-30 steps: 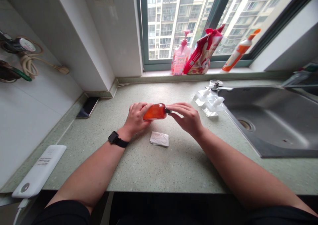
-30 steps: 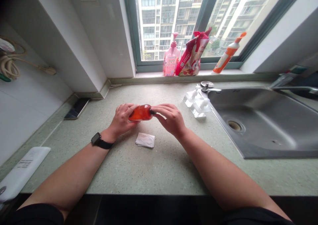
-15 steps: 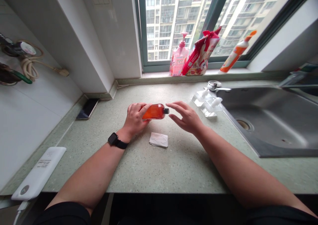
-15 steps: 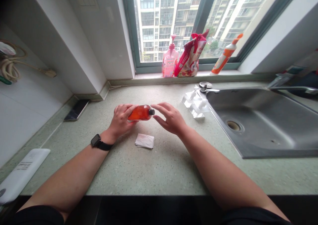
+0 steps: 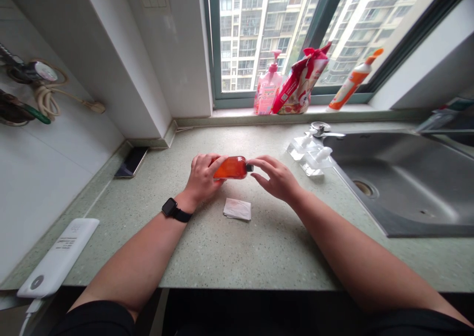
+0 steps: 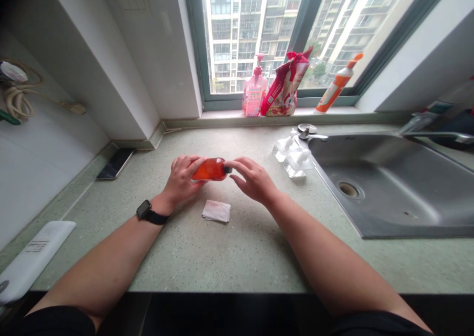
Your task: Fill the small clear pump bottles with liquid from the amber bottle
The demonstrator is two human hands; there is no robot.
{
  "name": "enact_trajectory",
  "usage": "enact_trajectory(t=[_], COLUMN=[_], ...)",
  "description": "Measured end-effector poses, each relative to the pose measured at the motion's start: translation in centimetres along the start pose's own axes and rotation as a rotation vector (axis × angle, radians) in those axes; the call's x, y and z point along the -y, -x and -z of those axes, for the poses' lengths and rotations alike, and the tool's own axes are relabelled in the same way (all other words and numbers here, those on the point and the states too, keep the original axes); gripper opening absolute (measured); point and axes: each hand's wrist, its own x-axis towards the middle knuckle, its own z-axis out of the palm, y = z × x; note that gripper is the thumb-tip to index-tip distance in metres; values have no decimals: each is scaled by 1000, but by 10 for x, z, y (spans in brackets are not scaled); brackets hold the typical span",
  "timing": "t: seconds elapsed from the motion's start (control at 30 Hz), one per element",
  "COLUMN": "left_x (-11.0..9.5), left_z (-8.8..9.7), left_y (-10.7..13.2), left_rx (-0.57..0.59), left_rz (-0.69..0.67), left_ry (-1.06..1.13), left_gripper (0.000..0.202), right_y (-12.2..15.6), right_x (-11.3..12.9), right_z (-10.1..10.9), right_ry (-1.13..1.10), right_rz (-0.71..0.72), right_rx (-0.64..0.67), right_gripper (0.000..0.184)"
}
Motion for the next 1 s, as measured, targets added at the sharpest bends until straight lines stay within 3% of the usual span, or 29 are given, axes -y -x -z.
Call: enact_trajectory(t=[0.17,0.6,0.77,1.0], left_x=[-2,1,3,8], left_z=[1,-2,-3,-5], left_y=[-1,0,2,2], left_rx=[-10,6,-28,-3], left_rz=[-49,-71,-43,-7], left_ry=[-12,1,34,45], left_gripper=[58,66,81,65], right_y=[-2,-2,-3,-5], right_x=[3,7,-4,-34], right_z=[-1,-1,6,32], right_ry=[22,57,-19,-11], right_rz=[-2,-123,-230,-343], right_rx=[-57,-43,-196,-479], right_gripper=[19,11,20,36])
